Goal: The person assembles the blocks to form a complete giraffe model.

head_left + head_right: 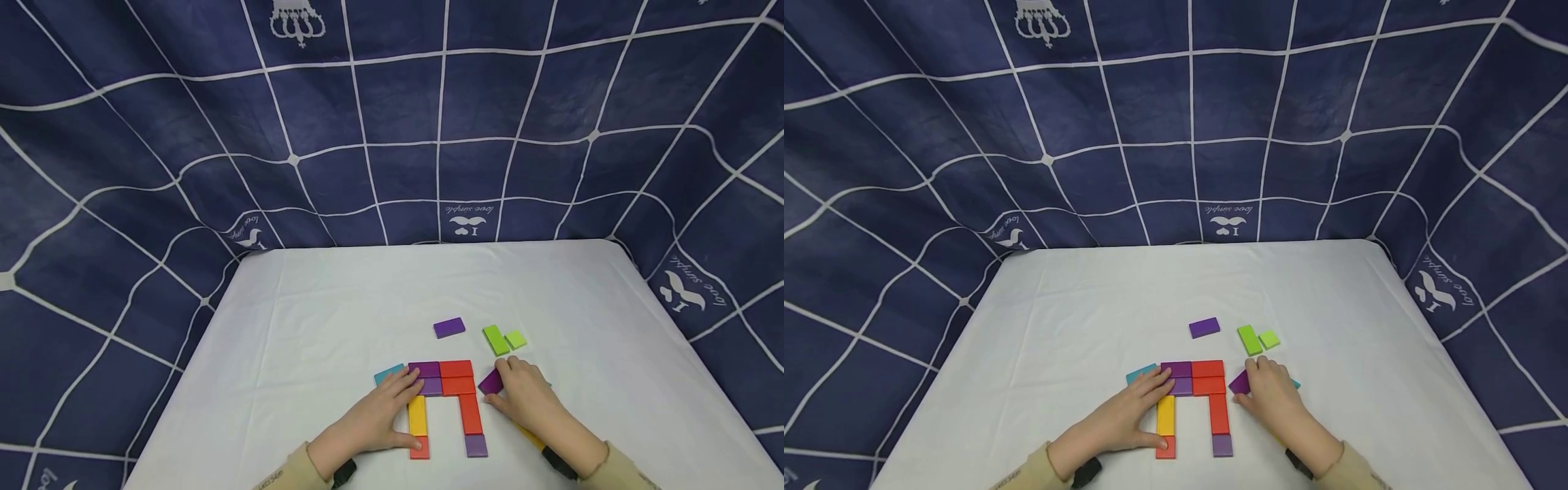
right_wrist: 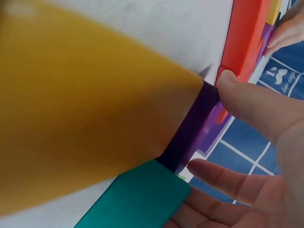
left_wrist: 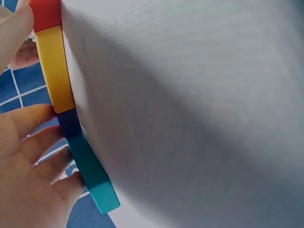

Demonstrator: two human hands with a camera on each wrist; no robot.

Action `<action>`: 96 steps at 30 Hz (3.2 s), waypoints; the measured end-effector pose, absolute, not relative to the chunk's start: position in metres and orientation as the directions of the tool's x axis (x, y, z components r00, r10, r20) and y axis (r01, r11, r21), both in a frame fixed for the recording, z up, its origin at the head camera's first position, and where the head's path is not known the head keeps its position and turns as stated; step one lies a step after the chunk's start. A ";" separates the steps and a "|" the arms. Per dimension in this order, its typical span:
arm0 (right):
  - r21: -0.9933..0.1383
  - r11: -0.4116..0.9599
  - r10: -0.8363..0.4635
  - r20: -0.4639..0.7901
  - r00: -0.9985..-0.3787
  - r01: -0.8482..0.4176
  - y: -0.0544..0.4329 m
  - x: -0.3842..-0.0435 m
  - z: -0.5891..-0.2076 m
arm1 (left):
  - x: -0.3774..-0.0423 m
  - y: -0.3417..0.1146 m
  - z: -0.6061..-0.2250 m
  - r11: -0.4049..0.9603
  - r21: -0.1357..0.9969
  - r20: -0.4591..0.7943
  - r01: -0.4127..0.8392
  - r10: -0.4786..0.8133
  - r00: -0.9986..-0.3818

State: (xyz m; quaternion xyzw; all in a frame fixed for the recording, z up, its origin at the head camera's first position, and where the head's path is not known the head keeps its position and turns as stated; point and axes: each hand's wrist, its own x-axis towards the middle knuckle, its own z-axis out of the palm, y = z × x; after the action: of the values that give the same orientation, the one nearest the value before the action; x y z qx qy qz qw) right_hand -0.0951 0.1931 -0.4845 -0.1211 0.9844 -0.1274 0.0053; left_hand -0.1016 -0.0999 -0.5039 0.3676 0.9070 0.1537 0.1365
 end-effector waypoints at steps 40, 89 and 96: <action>-0.436 0.834 -0.398 -0.051 -0.916 -0.338 0.203 -0.138 -0.486 | -0.103 -0.099 -0.503 0.684 0.393 -0.129 0.615 0.703 -0.700; -0.452 0.814 -0.423 -0.028 -0.906 -0.366 0.193 -0.202 -0.462 | -0.102 -0.100 -0.500 0.693 0.375 -0.143 0.616 0.700 -0.700; -0.396 0.824 -0.473 -0.084 -0.877 -0.406 0.168 -0.219 -0.471 | -0.100 -0.100 -0.502 0.690 0.387 -0.144 0.612 0.701 -0.699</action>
State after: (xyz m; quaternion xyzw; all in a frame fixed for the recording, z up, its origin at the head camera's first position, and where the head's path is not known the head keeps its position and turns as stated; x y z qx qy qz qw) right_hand -0.2189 0.1677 -0.4708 -0.2309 0.9507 -0.1868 0.0895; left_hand -0.0998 -0.1003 -0.5016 0.3615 0.9082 0.1566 0.1416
